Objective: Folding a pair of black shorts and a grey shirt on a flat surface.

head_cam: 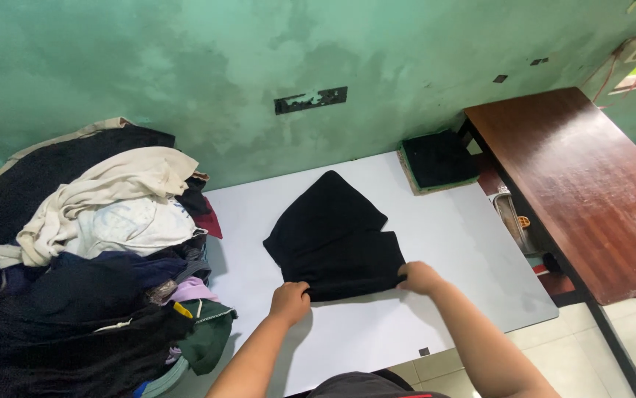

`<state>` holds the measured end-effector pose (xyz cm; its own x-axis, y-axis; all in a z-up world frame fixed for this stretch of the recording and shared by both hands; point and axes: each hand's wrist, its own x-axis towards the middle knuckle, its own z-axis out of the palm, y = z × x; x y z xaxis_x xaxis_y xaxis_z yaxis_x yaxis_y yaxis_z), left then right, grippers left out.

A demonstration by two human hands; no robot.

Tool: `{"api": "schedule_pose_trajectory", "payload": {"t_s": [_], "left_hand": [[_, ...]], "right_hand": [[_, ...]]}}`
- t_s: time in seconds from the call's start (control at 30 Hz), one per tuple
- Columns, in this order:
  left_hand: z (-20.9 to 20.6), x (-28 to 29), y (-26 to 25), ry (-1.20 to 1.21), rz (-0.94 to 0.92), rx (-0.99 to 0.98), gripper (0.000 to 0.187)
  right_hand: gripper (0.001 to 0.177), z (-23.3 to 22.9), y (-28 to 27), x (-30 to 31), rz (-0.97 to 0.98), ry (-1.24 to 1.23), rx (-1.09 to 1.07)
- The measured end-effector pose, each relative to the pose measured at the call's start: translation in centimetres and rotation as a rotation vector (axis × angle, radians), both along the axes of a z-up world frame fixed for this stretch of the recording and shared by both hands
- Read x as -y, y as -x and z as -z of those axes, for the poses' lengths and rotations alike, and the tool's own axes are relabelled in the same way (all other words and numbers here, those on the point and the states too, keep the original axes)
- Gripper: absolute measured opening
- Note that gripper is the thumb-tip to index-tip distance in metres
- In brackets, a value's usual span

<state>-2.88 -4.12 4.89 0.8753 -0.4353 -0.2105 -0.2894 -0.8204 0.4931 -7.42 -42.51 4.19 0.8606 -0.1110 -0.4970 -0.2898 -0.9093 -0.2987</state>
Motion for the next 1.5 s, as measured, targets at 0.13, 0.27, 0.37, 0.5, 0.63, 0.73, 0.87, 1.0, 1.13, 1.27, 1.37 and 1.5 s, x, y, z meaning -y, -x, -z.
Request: {"api": "schedule_pose_trajectory", "payload": {"t_s": [0.13, 0.27, 0.37, 0.5, 0.63, 0.73, 0.87, 1.0, 1.13, 1.27, 1.37, 1.5], "left_hand": [[-1.6, 0.9, -0.2, 0.086, -0.11, -0.189, 0.034], [2.4, 1.8, -0.6, 0.164, -0.073, -0.538, 0.037], [5.2, 1.7, -0.6, 0.22, -0.039, -0.704, 0.039], [7.3, 0.5, -1.2, 0.31, -0.138, -0.724, 0.039], [10.2, -1.7, -2.3, 0.426, -0.354, -0.635, 0.041], [9.4, -2.6, -2.5, 0.484, -0.553, -0.541, 0.041], [7.1, -2.6, -2.6, 0.352, -0.709, -0.44, 0.04], [5.4, -1.7, -3.1, 0.211, -0.801, -0.321, 0.044], [0.6, -0.6, -3.2, 0.103, -0.824, -0.316, 0.05], [-0.1, -0.1, -3.3, -0.093, -0.722, -0.184, 0.045], [0.3, -0.3, -3.9, -0.159, -0.652, -0.014, 0.042], [3.2, -1.2, -5.8, -0.111, -0.596, -0.022, 0.038]], "right_hand": [[0.037, -3.1, -2.1, 4.0, 0.063, -0.163, -0.021], [0.019, -7.3, -3.7, 6.5, 0.087, -0.203, -0.303], [0.017, -8.0, -6.2, 7.7, 0.134, -0.294, -0.373], [0.026, -5.6, -11.9, 8.0, -0.038, -0.299, -0.176], [0.026, -4.3, -17.9, 3.2, -0.126, -0.207, 0.077], [0.026, -3.8, -21.4, -1.3, -0.017, -0.233, 0.128], [0.027, -1.3, -24.8, -5.2, -0.136, -0.2, 0.392], [0.026, -0.5, -26.7, -8.0, -0.171, -0.06, 0.392], [0.025, 1.6, -27.8, -9.4, -0.205, -0.03, 0.38], [0.028, 5.0, -29.1, -9.8, -0.371, 0.064, 0.411], [0.038, 9.9, -31.0, -9.1, -0.553, 0.08, 0.621], [0.035, 7.4, -31.3, -10.0, -0.591, 0.041, 0.387]]}}
